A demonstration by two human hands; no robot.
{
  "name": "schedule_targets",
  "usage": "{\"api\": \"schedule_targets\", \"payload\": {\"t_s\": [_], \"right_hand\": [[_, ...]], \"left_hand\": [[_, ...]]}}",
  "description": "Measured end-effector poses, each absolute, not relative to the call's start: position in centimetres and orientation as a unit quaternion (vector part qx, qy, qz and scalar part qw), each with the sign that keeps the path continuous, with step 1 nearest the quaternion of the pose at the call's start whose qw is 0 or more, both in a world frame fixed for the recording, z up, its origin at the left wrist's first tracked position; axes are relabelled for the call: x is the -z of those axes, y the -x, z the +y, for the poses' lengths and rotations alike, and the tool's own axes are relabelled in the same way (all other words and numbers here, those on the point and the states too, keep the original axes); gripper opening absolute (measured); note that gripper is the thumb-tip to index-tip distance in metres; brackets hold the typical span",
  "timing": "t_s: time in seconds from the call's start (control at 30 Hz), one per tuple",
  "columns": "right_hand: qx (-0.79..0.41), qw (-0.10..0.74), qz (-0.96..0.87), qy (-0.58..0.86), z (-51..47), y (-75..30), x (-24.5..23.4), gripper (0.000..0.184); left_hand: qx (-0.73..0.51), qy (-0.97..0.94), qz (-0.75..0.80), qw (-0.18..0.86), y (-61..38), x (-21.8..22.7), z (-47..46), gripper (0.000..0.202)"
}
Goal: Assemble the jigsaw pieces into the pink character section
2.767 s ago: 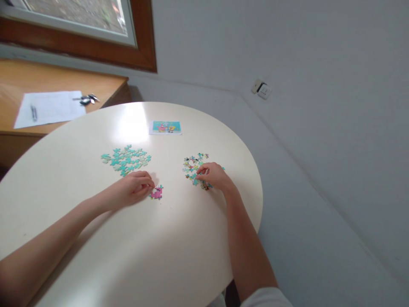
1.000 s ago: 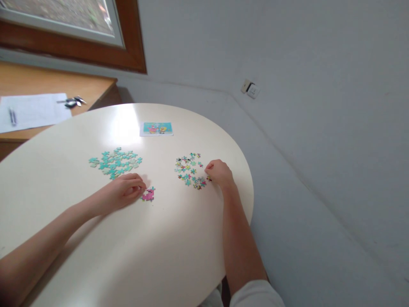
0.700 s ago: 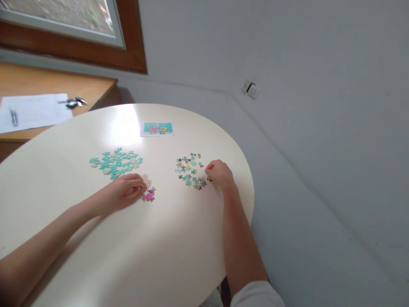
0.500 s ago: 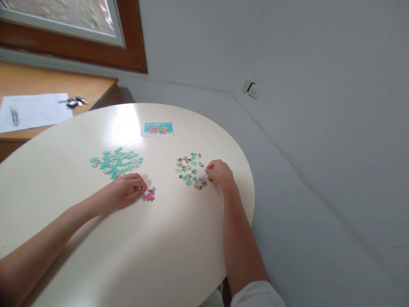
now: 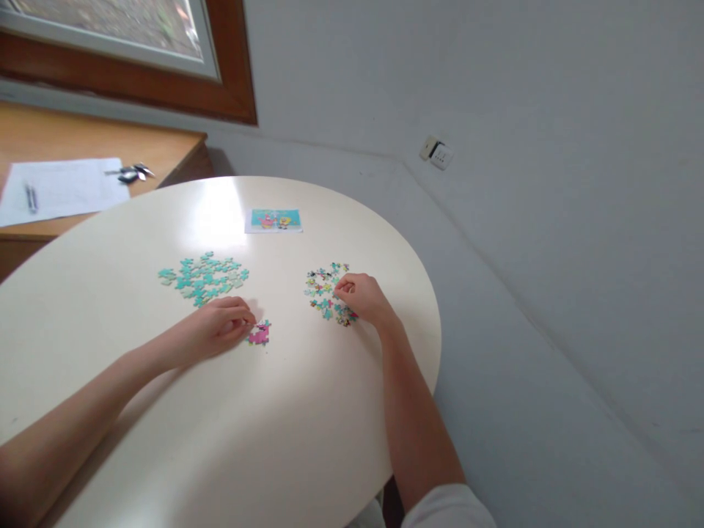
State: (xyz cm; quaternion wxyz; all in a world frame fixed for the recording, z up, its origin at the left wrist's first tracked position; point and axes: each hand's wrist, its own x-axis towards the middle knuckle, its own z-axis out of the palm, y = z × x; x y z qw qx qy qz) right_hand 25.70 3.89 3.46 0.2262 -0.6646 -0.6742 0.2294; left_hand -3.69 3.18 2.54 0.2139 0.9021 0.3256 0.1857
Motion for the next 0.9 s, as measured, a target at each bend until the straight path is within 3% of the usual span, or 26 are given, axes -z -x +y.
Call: {"api": "schedule_targets", "payload": {"t_s": [0.43,0.67,0.9], "right_hand": [[-0.211,0.226,-0.689,0.656,4.1,-25.7,-2.9,0.012],[-0.202,0.306,-0.643,0.672,4.6,-26.2,-2.1,0.014],[-0.182,0.313,-0.641,0.677,4.5,-26.0,-2.3,0.014]], "left_hand": [[-0.186,-0.901,0.324,0.219,3.7,-2.7,3.2,0.023],[-0.189,-0.903,0.321,0.215,3.6,-2.7,3.1,0.022],[-0.186,-0.902,0.326,0.215,3.7,-2.6,3.2,0.022]]}}
